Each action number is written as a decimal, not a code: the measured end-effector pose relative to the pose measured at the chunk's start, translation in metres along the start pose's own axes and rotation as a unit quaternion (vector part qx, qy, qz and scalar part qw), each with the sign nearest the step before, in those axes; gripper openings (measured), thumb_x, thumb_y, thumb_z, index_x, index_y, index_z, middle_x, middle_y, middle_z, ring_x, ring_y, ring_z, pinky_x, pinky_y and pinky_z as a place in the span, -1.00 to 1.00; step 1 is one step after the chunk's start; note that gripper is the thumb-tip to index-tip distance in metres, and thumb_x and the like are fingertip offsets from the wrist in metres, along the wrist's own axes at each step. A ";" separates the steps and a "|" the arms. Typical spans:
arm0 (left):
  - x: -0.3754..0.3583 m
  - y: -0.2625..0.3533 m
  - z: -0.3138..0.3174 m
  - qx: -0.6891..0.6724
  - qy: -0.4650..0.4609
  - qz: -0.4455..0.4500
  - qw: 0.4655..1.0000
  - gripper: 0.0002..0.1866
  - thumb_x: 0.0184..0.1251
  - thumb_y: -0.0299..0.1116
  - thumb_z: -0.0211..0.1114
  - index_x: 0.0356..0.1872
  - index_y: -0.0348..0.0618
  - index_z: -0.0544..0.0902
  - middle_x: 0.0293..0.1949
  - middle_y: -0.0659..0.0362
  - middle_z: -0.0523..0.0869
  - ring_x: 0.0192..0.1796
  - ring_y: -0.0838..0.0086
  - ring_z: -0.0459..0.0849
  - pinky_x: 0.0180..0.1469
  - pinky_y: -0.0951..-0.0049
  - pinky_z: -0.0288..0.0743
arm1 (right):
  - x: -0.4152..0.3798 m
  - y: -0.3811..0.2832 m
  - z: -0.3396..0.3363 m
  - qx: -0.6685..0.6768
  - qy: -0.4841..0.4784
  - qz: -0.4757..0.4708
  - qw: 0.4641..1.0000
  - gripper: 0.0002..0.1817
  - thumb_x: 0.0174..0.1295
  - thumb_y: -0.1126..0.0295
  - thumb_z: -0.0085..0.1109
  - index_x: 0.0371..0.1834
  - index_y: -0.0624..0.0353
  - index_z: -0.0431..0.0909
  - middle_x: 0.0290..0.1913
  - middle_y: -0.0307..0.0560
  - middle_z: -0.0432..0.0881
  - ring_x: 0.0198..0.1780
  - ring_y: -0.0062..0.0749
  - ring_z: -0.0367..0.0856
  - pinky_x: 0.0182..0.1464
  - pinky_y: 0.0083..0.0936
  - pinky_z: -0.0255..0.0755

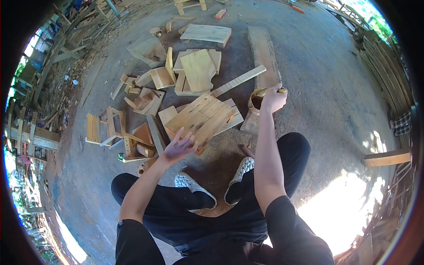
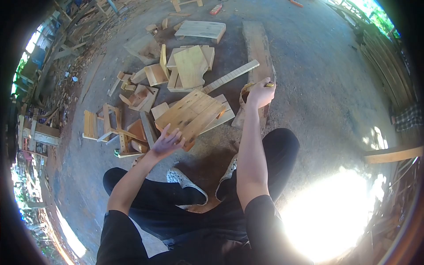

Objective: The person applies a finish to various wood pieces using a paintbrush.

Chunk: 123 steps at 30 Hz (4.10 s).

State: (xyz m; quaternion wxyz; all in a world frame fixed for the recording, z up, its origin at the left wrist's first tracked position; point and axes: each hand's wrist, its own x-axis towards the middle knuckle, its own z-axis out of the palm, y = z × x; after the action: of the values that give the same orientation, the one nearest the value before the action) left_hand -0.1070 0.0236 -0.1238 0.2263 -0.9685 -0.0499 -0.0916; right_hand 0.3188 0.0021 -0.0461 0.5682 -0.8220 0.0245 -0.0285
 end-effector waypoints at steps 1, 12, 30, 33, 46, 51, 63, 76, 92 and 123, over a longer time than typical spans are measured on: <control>-0.005 0.005 0.004 0.012 -0.017 0.035 0.999 -0.63 0.37 -0.21 0.34 0.16 0.07 0.55 0.31 0.11 0.59 0.55 0.22 0.48 0.65 -0.38 0.25 | 0.000 0.004 -0.001 -0.002 0.000 -0.002 1.000 -0.57 0.59 0.06 0.14 -0.17 0.26 0.71 -0.16 0.22 0.84 -0.07 0.20 0.84 0.04 0.09 0.65; -0.023 0.021 0.014 0.104 -0.059 0.093 0.988 -0.79 0.52 -0.18 0.20 0.06 0.09 0.54 0.37 0.17 0.58 0.61 0.21 0.37 0.69 -0.28 0.24 | 0.006 0.076 0.028 -0.141 -0.163 -0.060 0.975 -0.64 0.45 0.10 0.32 -0.05 0.19 0.82 -0.04 0.21 0.85 0.07 0.17 0.83 0.16 0.04 0.65; -0.001 0.033 -0.003 0.049 0.010 0.015 0.999 -0.51 0.43 -0.29 0.33 0.34 0.06 0.46 0.33 0.14 0.58 0.52 0.25 0.49 0.63 -0.30 0.33 | 0.016 0.105 0.045 -0.073 -0.213 -0.099 0.969 -0.72 0.41 0.19 0.37 -0.02 0.15 0.82 -0.05 0.24 0.85 0.07 0.21 0.83 0.19 0.02 0.66; 0.010 0.030 -0.016 -0.019 0.003 -0.028 0.999 -0.46 0.43 -0.26 0.35 0.40 0.06 0.45 0.39 0.07 0.58 0.52 0.20 0.52 0.64 -0.35 0.26 | 0.005 0.101 0.038 -0.075 -0.213 -0.091 0.970 -0.72 0.41 0.18 0.38 -0.01 0.14 0.82 -0.05 0.22 0.86 0.07 0.20 0.83 0.19 0.00 0.66; 0.097 -0.059 -0.069 -0.264 0.131 -0.462 0.836 -0.23 0.07 -0.16 0.69 0.35 -0.14 0.63 0.13 0.00 0.83 0.10 0.08 0.84 0.20 0.16 0.71 | 0.012 0.057 0.011 -0.106 -0.224 -0.140 0.959 -0.70 0.45 0.14 0.34 -0.03 0.13 0.82 -0.08 0.23 0.86 0.05 0.21 0.83 0.15 0.00 0.66; 0.077 -0.118 -0.085 -0.242 0.199 -0.674 0.670 -0.34 0.10 0.04 0.70 0.09 -0.22 0.74 -0.06 0.15 0.86 -0.09 0.29 0.83 0.05 0.25 0.68 | 0.017 0.053 0.001 -0.120 -0.215 -0.178 0.953 -0.71 0.46 0.15 0.33 -0.06 0.14 0.82 -0.09 0.27 0.85 0.02 0.26 0.83 0.15 0.01 0.66; 0.039 -0.099 -0.029 -0.563 0.094 -0.698 0.433 -0.50 0.14 0.02 0.64 -0.01 -0.07 0.80 -0.22 0.28 0.79 -0.35 0.53 0.75 -0.25 0.50 0.63 | 0.014 0.058 0.012 -0.144 -0.206 -0.204 0.946 -0.71 0.45 0.18 0.33 -0.07 0.19 0.79 -0.12 0.32 0.83 0.00 0.31 0.82 0.10 0.08 0.66; 0.015 -0.108 -0.004 -0.571 0.000 -0.727 0.383 -0.19 0.25 0.19 0.59 0.38 -0.14 0.62 -0.01 0.22 0.79 -0.11 0.48 0.78 -0.11 0.39 0.63 | -0.059 -0.012 0.016 0.084 -0.280 -0.252 0.923 -0.65 0.50 0.19 0.37 -0.13 0.35 0.70 -0.32 0.23 0.83 -0.23 0.11 0.88 -0.17 -0.13 0.68; 0.003 -0.105 -0.012 -0.627 0.029 -0.648 0.431 -0.11 0.37 -0.01 0.61 0.58 -0.22 0.41 0.16 0.24 0.73 0.04 0.56 0.64 0.05 0.42 0.49 | -0.203 0.047 0.040 0.299 -0.514 -0.102 0.798 -0.82 0.54 0.39 0.38 -0.09 0.31 0.65 -0.27 -0.11 0.80 -0.25 -0.54 0.83 -0.21 -0.51 0.73; 0.019 -0.107 -0.017 -0.633 0.039 -0.598 0.490 -0.11 0.40 -0.12 0.59 0.58 -0.38 0.34 0.42 -0.07 0.60 0.47 0.27 0.57 0.55 0.25 0.36 | -0.162 0.045 0.024 0.154 -0.380 -0.234 0.881 -0.84 0.53 0.35 0.38 -0.11 0.24 0.69 -0.26 0.00 0.80 -0.31 -0.32 0.84 -0.25 -0.47 0.67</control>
State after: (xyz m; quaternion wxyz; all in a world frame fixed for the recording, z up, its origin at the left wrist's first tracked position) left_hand -0.1059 0.1120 -0.0591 -0.5548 -0.5844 -0.5369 -0.2497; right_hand 0.1586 0.0208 -0.1000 0.6300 -0.6537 -0.3913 0.1506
